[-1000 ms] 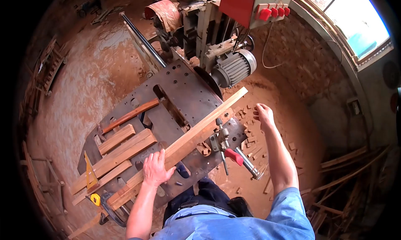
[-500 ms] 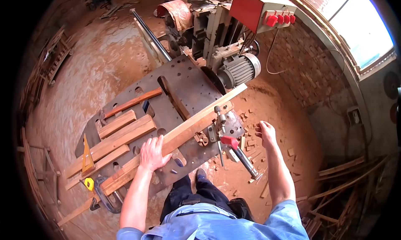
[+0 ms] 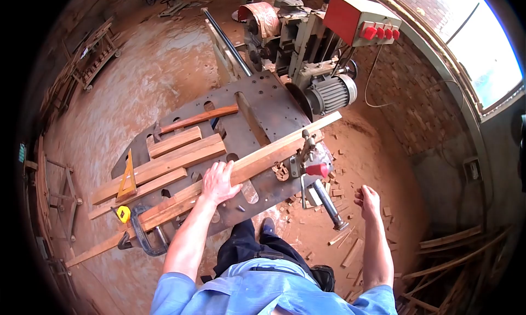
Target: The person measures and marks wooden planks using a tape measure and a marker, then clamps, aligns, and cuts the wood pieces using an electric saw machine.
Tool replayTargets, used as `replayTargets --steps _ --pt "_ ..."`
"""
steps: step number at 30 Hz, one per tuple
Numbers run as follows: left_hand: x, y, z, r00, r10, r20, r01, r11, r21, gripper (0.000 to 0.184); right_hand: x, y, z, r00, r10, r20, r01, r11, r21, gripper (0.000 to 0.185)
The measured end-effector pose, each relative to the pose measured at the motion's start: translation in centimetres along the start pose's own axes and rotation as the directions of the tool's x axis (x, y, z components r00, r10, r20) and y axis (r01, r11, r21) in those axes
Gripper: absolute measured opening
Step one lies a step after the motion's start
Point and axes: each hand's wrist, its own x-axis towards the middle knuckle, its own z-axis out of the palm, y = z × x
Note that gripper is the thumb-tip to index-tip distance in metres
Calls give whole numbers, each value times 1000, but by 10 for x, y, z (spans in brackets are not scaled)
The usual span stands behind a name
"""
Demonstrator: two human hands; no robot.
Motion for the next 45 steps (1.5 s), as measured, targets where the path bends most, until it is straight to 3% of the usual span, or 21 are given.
replayTargets --steps 5,6,9,10,12,13,14,15,17,19,21,22,23,26,31,33,35,37,40,43,45 --pt "7 -5 -5 998 -10 61 13 998 -54 75 -2 27 11 995 101 -23 -100 994 51 22" --pt "10 -4 -10 994 -39 105 46 997 -66 56 -2 32 15 990 137 23 -138 989 47 23" --pt "29 -28 7 958 -115 262 172 964 -205 39 -3 45 36 981 190 -34 -191 981 -40 26" --pt "34 -22 4 971 -107 215 155 963 -220 32 -3 49 39 980 196 -21 -197 979 -54 26" --pt "47 -13 3 981 22 194 32 962 -272 34 0 57 44 976 215 42 -210 972 -103 26" --pt "57 -6 4 947 15 321 60 973 -222 36 -2 56 45 976 208 72 -195 968 -158 24" --pt "65 4 5 898 -86 431 193 959 -210 38 -10 48 53 983 181 4 -176 961 -216 23" --pt "68 9 4 874 -135 467 237 957 -167 40 -7 55 46 985 151 85 -133 973 -186 29" --pt "75 7 5 826 -174 536 320 928 -192 39 -6 53 47 987 162 13 -157 971 -180 30" --pt "71 7 14 861 -204 465 359 892 -273 39 -4 57 33 988 155 14 -152 978 -144 26" --pt "70 7 15 883 -194 428 318 916 -242 38 -14 42 36 988 144 -52 -150 978 -143 22" --pt "66 11 2 931 -176 321 266 928 -262 36 -17 32 33 989 145 2 -144 982 -123 21" --pt "62 11 -1 946 -177 271 244 941 -236 35 -21 25 34 991 104 -81 -111 989 -96 20" --pt "50 11 -16 977 -179 116 191 977 -95 34 1 4 6 993 -43 -107 46 999 20 17" --pt "-35 -29 -55 973 -225 60 223 974 42 38 4 -97 -16 937 -257 -235 311 921 236 20" --pt "-78 -51 -61 964 -265 0 265 962 69 41 -6 -138 -13 905 -297 -305 372 899 232 29" --pt "-117 -71 -73 961 -276 -35 277 959 52 43 -19 -162 -5 877 -386 -287 459 850 259 34" --pt "-141 -82 -91 959 -280 -48 279 960 -20 43 -13 -174 -10 858 -488 -159 513 813 275 35" --pt "-168 -98 -100 958 -280 -70 276 959 -59 43 -53 -184 43 814 -578 -59 559 751 350 36" --pt "-174 -107 -101 967 -248 -56 246 968 -46 43 -147 -203 132 698 -716 -4 714 695 81 40" --pt "-173 -107 -111 944 -318 -83 315 948 -55 40 -170 -198 155 664 -746 57 741 666 86 40"
